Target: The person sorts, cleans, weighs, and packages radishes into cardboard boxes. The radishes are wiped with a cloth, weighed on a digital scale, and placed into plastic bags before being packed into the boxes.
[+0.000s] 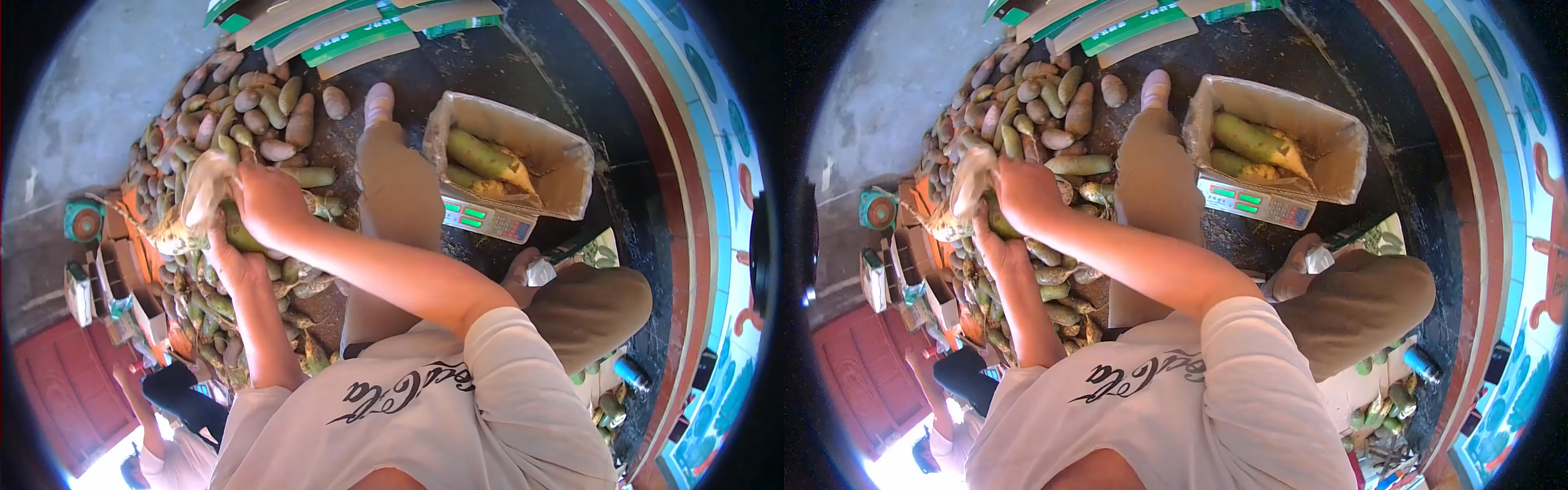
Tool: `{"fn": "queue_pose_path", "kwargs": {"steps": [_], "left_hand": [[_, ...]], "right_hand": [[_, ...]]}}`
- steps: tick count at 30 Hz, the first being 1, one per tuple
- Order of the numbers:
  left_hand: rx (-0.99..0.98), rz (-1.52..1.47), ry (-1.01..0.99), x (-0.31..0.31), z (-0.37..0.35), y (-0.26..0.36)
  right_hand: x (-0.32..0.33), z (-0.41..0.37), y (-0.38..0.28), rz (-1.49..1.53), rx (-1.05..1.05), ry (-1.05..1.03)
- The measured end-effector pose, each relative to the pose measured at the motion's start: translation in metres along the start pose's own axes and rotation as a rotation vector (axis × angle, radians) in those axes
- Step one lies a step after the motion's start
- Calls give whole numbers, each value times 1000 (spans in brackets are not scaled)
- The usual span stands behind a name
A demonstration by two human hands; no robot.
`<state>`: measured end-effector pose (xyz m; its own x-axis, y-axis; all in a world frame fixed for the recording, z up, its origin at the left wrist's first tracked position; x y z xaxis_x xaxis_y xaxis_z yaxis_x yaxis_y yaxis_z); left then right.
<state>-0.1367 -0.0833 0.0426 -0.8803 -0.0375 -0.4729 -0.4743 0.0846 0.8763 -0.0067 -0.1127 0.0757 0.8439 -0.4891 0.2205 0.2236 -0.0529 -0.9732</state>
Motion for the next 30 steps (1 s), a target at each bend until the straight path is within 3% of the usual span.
{"fn": "queue_pose_path", "kwargs": {"steps": [1,3,5,7,9,12,15,21,24,27,30], "left_hand": [[-97,129,-4,-11,-6,8],[8,92,68,0,-4,7],[135,-18,-11,5,-5,11],[27,42,66,8,3,20],[19,14,34,14,12,25],[-105,87,-87,-8,15,61],[-275,333,-232,-26,30,90],[-555,852,-428,-62,13,109],[-755,1093,-516,-87,-11,104],[-737,1205,-719,-128,-55,94],[-806,1234,-881,-152,-84,77]], "right_hand": [[-3,5,10,41,-36,17],[-6,9,24,48,-173,-36],[-7,1,31,182,-213,-20],[5,-18,0,280,27,44],[-19,-22,29,452,-50,188],[-51,-39,74,56,-491,-537],[-62,-72,53,-639,-1,-643],[40,-98,-20,-195,474,-50],[84,-122,-45,-179,607,31],[118,-148,-53,-158,704,122],[143,-172,-40,-329,711,90]]}}
Point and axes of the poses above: each hand's wrist, its own z-axis towards the middle knuckle, its own x-axis out of the back of the hand, y = z × x, the point moved 6 cm from there along z, towards the middle knuckle, and after that the axes turned 6 degrees about -x, right-handed, at the moved point
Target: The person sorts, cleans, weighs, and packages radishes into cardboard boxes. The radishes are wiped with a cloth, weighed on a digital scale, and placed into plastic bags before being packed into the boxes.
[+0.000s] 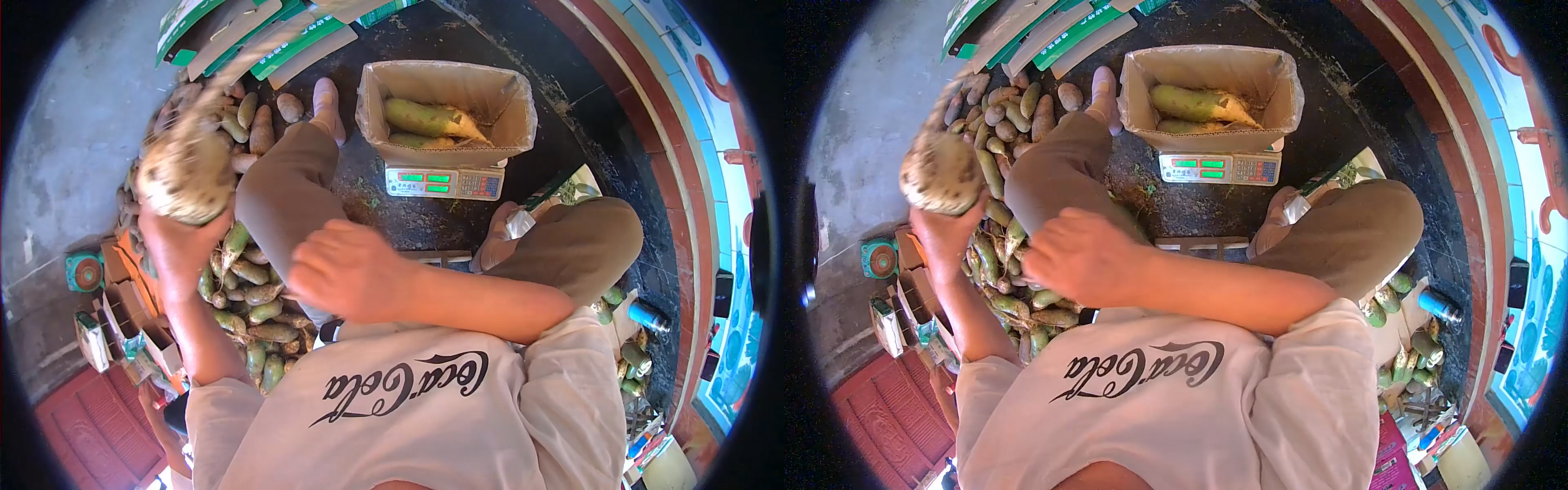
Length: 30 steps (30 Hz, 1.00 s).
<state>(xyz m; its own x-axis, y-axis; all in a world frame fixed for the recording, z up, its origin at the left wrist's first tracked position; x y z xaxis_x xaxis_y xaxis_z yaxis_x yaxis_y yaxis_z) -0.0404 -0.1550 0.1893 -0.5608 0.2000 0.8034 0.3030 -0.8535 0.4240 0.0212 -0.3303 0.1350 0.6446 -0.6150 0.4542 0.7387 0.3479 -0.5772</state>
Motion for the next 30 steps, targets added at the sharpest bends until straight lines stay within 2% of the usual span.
{"fn": "queue_pose_path", "kwargs": {"steps": [1,3,5,7,9,11,15,16,18,19,23,24,27,28,30], "left_hand": [[-81,-27,20,-8,5,15],[-114,17,-85,-28,8,31],[-207,155,-258,-48,11,61],[-392,111,-344,-70,7,79],[-476,67,-544,-98,-6,87],[-553,9,-634,-122,-27,93],[-524,-154,-773,-154,-46,99],[-504,-182,-822,-162,-47,100],[-494,-176,-887,-174,-44,106],[-528,-205,-833,-176,-39,109],[-595,-258,-543,-169,2,114],[-593,-256,-454,-166,15,112],[-387,-161,-307,-169,43,61],[-279,-151,-336,-173,47,46],[-312,-97,-365,-186,47,32]], "right_hand": [[6,-11,3,-36,-21,-97],[17,-32,9,-107,-62,-293],[29,-44,1,-151,2,-219],[43,-51,-5,-233,41,-143],[62,-50,-11,-354,62,-57],[59,-58,7,-538,-65,-135],[62,-78,29,-682,-193,-309],[64,-78,34,-747,-171,-348],[73,-82,46,-728,-241,-438],[78,-82,53,-722,-276,-482],[121,-54,73,-564,-372,-365],[135,-50,85,-512,-469,-254],[168,-36,130,-546,-652,-239],[170,-35,148,-569,-689,-300],[170,-32,185,-621,-756,-420]]}}
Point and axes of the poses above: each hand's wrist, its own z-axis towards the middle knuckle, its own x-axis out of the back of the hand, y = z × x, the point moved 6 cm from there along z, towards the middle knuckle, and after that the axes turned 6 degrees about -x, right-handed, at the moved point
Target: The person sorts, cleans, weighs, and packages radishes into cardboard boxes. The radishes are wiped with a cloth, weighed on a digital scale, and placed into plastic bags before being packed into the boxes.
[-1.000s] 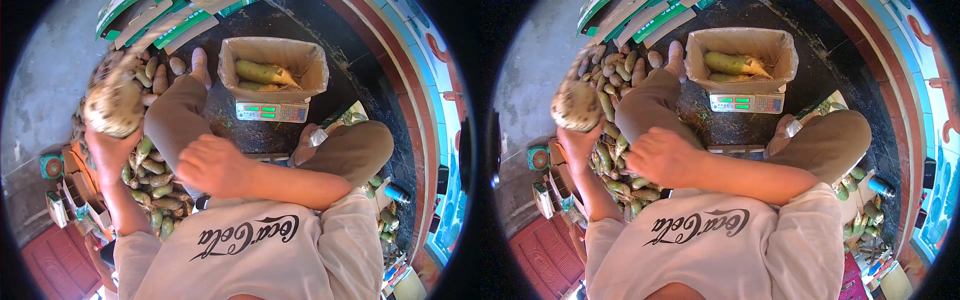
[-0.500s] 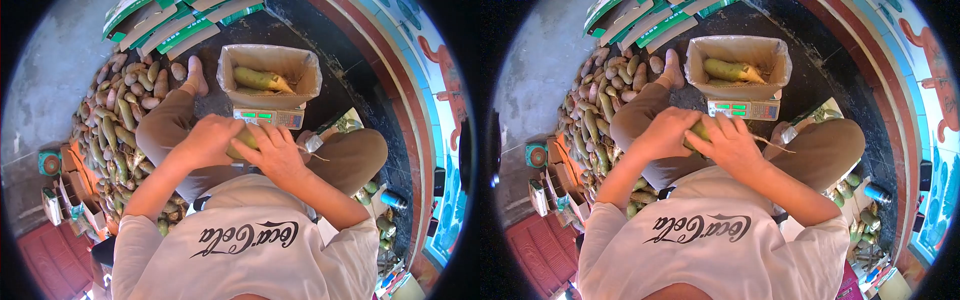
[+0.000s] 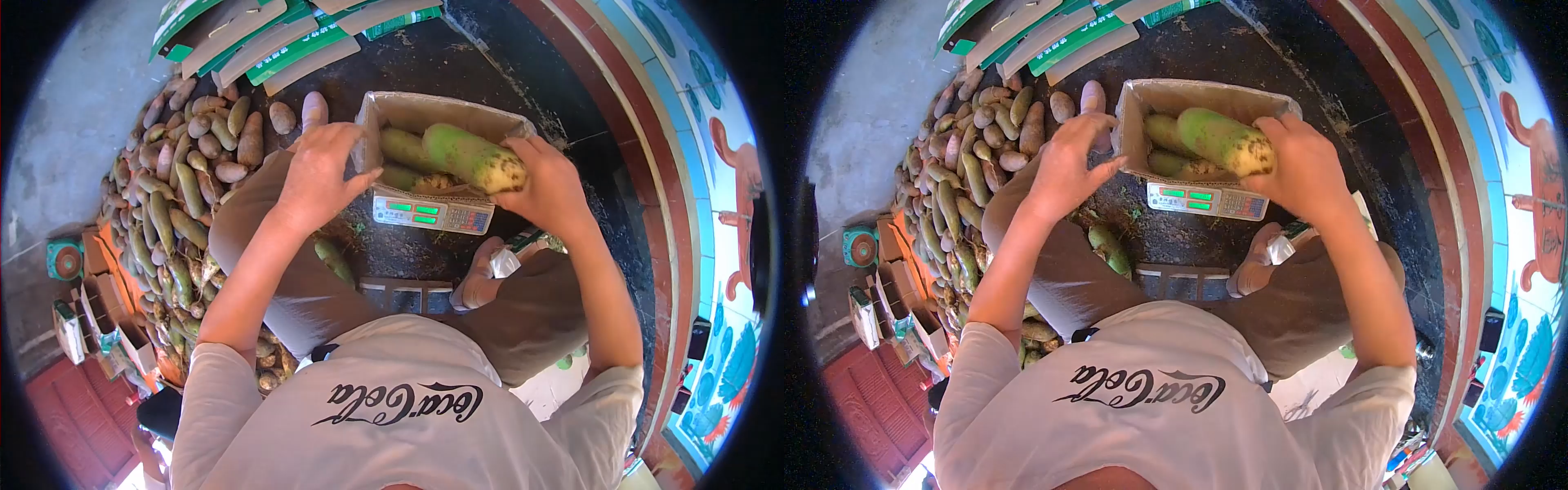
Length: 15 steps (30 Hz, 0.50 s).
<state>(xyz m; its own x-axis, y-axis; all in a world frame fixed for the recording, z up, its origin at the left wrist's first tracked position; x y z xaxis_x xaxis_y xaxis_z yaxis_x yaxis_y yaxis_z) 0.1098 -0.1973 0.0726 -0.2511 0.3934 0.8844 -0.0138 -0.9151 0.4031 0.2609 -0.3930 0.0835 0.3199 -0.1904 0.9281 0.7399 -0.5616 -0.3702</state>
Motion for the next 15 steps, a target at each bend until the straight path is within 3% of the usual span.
{"fn": "queue_pose_path", "kwargs": {"steps": [6,9,10,12,15], "left_hand": [[-23,25,-207,-49,-11,-5],[-48,40,-258,-62,-16,-8],[-51,45,-258,-63,-15,-9],[-60,53,-257,-65,-13,-10],[-88,62,-205,-69,-14,-12]], "right_hand": [[-94,53,12,46,119,-293],[-130,57,11,7,198,-258],[-142,57,14,-68,186,-337],[-155,55,8,-220,158,-493],[-143,58,1,-313,158,-445]]}}
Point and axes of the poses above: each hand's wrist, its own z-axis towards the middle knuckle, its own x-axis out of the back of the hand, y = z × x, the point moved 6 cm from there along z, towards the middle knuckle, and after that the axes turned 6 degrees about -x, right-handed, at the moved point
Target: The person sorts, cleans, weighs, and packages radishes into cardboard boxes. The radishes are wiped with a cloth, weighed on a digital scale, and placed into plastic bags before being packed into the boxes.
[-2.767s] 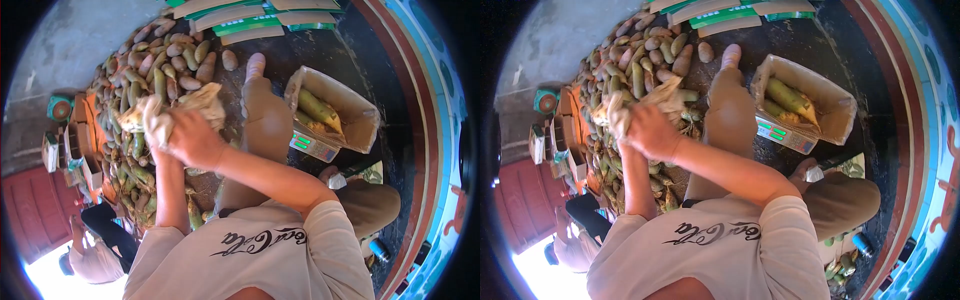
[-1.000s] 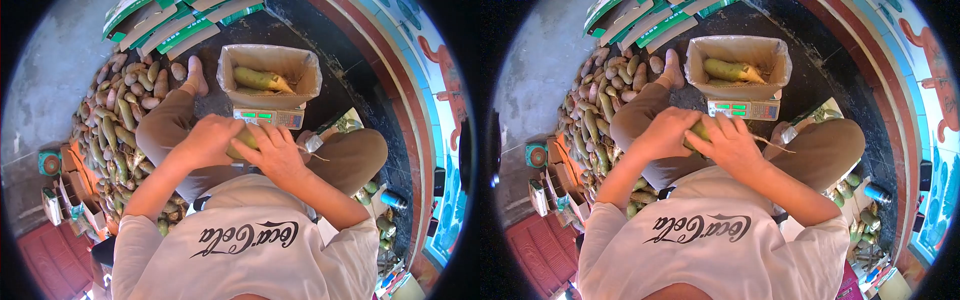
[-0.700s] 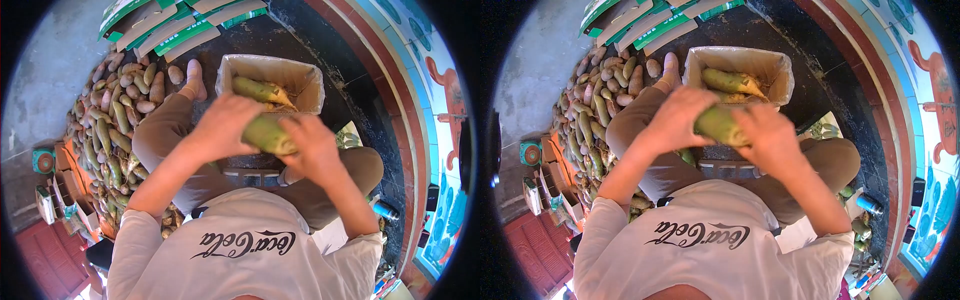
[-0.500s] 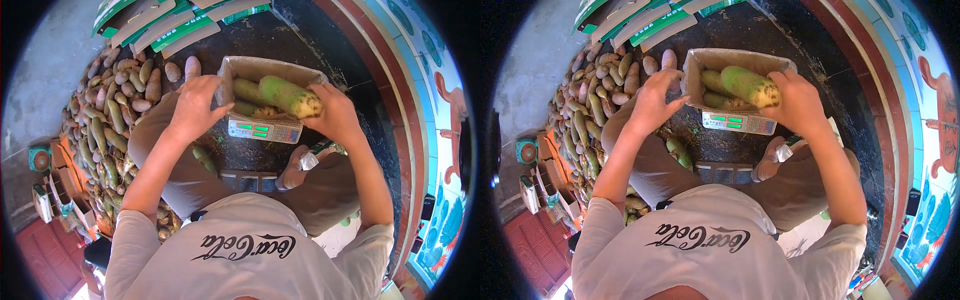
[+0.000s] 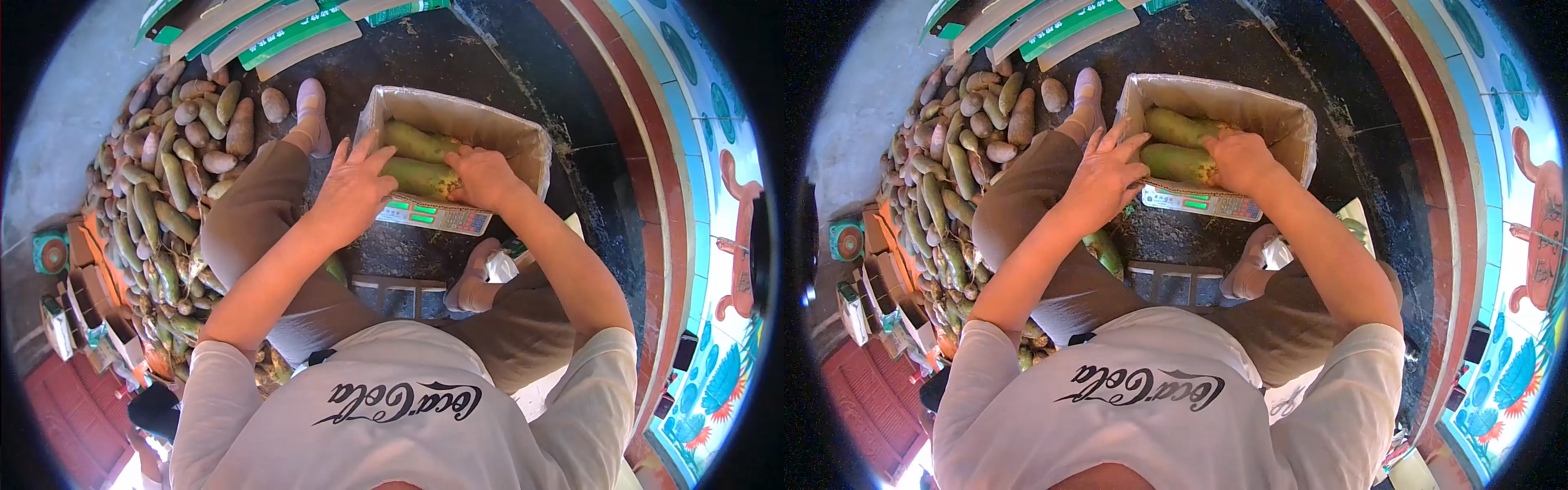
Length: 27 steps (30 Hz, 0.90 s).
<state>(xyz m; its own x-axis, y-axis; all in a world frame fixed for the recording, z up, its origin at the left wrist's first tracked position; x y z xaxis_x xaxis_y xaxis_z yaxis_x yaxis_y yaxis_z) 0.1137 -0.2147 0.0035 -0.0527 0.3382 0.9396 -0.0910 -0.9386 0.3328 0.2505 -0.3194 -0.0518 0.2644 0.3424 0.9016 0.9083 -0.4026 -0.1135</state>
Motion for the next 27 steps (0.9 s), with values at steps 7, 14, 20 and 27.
{"fn": "queue_pose_path", "kwargs": {"steps": [7,14,20,27], "left_hand": [[5,-9,15,-1,-4,2],[5,5,0,-2,-2,0],[-3,15,23,5,-3,3],[42,-109,286,68,-24,-6]], "right_hand": [[-24,10,15,-30,-68,-68],[-13,33,-26,-59,138,-2],[-15,38,-22,31,67,-17],[50,-42,8,362,16,499]]}}
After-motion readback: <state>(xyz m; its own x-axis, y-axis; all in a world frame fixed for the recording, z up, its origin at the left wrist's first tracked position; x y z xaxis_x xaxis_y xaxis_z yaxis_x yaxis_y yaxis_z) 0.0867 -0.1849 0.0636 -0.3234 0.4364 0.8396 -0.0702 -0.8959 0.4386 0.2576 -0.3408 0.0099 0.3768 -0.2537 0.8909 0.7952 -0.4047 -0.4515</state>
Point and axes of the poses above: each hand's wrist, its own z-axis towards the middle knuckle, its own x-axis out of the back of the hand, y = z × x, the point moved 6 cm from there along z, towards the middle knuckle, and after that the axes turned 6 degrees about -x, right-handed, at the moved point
